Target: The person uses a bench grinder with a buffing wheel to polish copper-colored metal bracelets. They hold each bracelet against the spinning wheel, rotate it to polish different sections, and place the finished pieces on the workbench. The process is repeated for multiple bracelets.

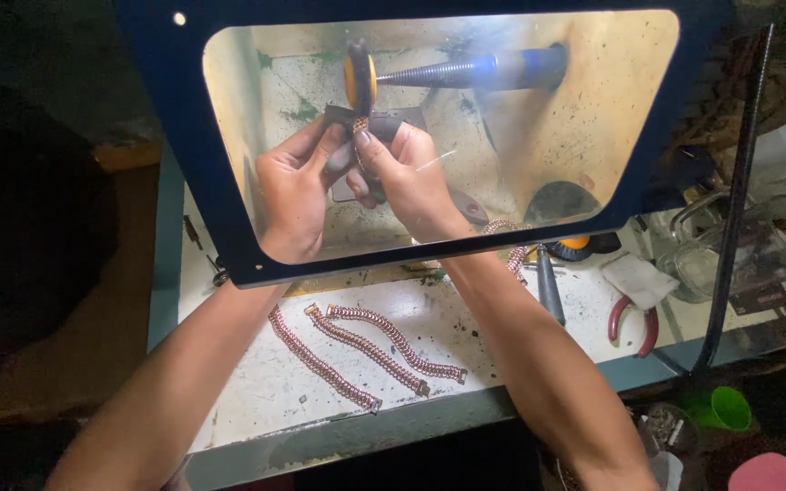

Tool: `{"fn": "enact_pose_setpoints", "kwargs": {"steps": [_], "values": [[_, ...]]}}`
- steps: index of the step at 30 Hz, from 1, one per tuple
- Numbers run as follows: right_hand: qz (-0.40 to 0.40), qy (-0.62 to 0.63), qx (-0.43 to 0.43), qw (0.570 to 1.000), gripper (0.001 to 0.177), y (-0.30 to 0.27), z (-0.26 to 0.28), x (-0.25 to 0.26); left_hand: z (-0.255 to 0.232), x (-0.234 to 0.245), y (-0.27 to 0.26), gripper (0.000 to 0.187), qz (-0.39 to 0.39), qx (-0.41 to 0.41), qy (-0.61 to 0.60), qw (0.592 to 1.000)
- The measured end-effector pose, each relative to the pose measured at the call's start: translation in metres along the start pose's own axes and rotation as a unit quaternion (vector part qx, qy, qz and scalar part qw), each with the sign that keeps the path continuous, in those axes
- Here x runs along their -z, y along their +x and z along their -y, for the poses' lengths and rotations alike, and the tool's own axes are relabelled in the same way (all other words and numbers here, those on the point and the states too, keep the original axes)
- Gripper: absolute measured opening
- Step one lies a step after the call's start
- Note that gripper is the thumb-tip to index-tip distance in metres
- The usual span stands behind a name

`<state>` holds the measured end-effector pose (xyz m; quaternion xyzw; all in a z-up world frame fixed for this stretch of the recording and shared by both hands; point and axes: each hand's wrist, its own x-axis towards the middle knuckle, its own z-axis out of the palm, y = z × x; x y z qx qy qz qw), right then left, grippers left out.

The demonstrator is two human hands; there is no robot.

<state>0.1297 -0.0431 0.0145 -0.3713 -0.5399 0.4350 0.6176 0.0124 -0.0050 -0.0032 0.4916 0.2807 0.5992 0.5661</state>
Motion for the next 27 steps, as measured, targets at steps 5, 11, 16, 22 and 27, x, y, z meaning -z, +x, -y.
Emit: {"fn": "enact_pose_setpoints", "kwargs": {"steps": [5, 11, 16, 22, 27], "values": [[0.017, 0.015, 0.026, 0.999, 0.017, 0.000, -0.005, 0.000, -0.008, 0.000, -0.002, 0.025, 0.025, 0.001, -0.020, 0.999], [0.023, 0.026, 0.030, 0.999, 0.010, 0.001, 0.003, 0.001, -0.014, -0.003, -0.005, 0.024, 0.033, 0.002, -0.031, 0.999], [0.000, 0.050, 0.009, 0.999, 0.016, 0.000, -0.002, 0.001, -0.003, 0.001, 0.000, 0.026, 0.012, -0.005, -0.003, 1.000], [0.007, 0.047, 0.020, 0.999, 0.017, 0.001, -0.007, 0.003, -0.017, -0.004, -0.006, 0.024, 0.015, 0.002, -0.004, 1.000], [0.012, 0.071, 0.009, 0.997, 0.008, 0.002, -0.004, 0.003, -0.003, 0.001, -0.001, 0.024, 0.034, 0.009, -0.043, 0.998]]}}
